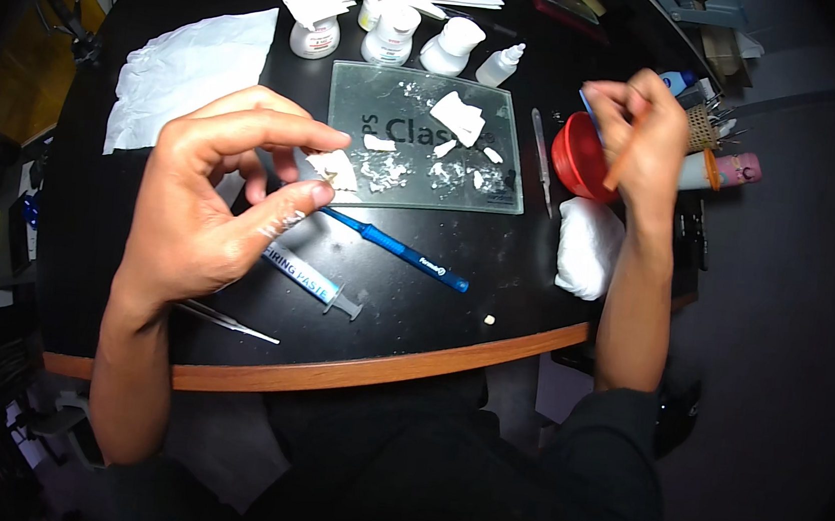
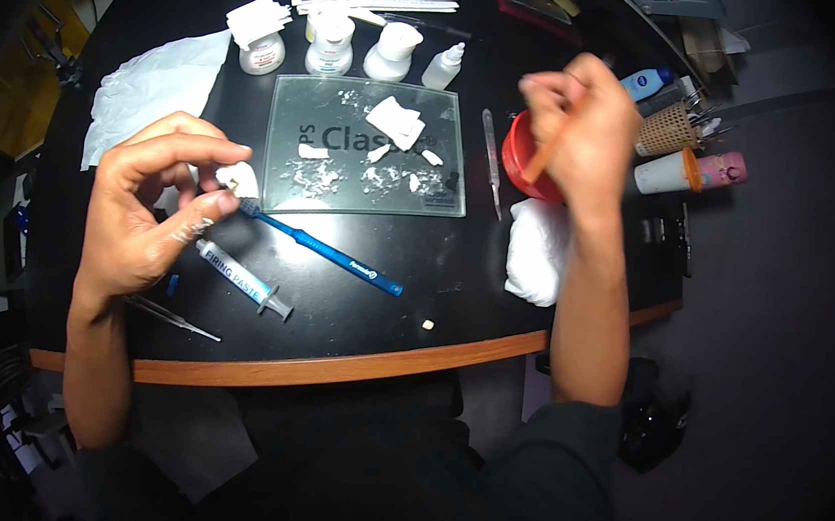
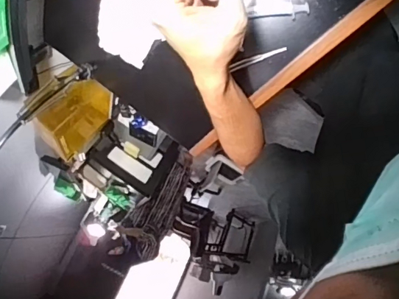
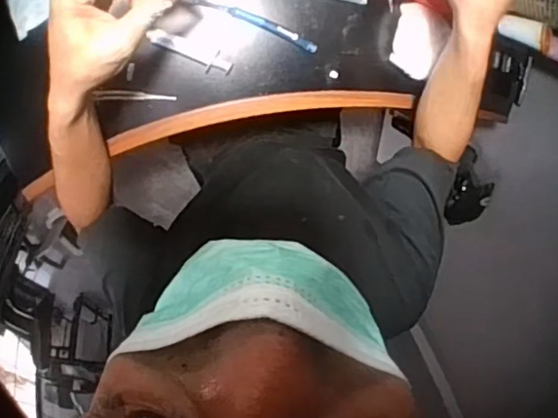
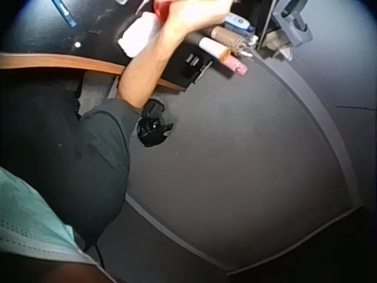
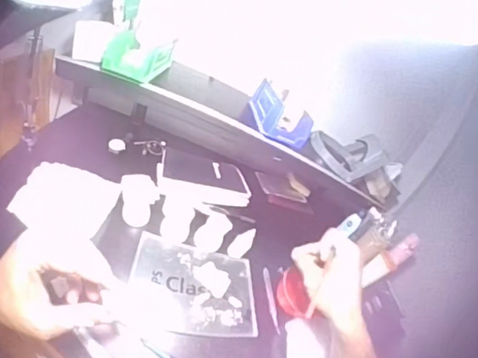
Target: The person applies a white paste to a small white lattice object using a fine brush. They repeatedly dip the brush into a red bowl and wipe it on a tissue, then apply the paste to the object's surface.
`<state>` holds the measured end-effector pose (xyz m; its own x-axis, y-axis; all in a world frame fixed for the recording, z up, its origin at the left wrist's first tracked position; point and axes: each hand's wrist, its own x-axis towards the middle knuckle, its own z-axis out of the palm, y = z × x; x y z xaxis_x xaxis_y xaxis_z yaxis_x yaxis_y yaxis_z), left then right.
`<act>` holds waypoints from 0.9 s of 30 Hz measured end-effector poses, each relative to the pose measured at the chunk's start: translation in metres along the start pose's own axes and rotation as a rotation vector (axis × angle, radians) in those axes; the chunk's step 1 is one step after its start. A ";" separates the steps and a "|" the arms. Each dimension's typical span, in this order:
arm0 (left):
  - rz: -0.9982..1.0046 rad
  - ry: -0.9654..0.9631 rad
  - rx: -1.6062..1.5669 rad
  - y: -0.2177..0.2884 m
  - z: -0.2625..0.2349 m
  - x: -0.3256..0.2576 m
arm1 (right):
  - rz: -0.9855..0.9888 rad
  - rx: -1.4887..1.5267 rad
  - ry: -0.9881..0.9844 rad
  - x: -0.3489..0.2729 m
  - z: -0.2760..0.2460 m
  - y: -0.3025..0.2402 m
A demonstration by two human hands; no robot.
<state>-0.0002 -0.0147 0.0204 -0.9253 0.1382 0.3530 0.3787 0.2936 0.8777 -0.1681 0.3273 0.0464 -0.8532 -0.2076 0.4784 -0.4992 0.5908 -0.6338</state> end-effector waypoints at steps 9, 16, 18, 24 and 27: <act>0.022 -0.040 0.007 0.002 0.004 -0.001 | 0.085 -0.373 0.005 -0.028 -0.032 0.031; 0.022 -0.045 0.023 0.005 0.004 -0.001 | -0.033 -0.370 0.135 -0.042 -0.026 0.020; 0.021 -0.041 0.022 0.002 0.005 0.000 | -0.140 -0.194 0.215 -0.056 -0.028 0.005; 0.059 -0.073 0.022 0.001 0.008 0.001 | -0.145 -0.075 0.033 -0.139 0.010 -0.025; 0.044 -0.075 0.037 0.005 0.005 -0.001 | -0.118 -0.069 0.011 -0.142 0.022 -0.027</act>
<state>0.0031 -0.0088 0.0226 -0.9044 0.2220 0.3645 0.4206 0.3198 0.8490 -0.0364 0.3238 -0.0182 -0.7871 -0.2703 0.5545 -0.5843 0.6149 -0.5296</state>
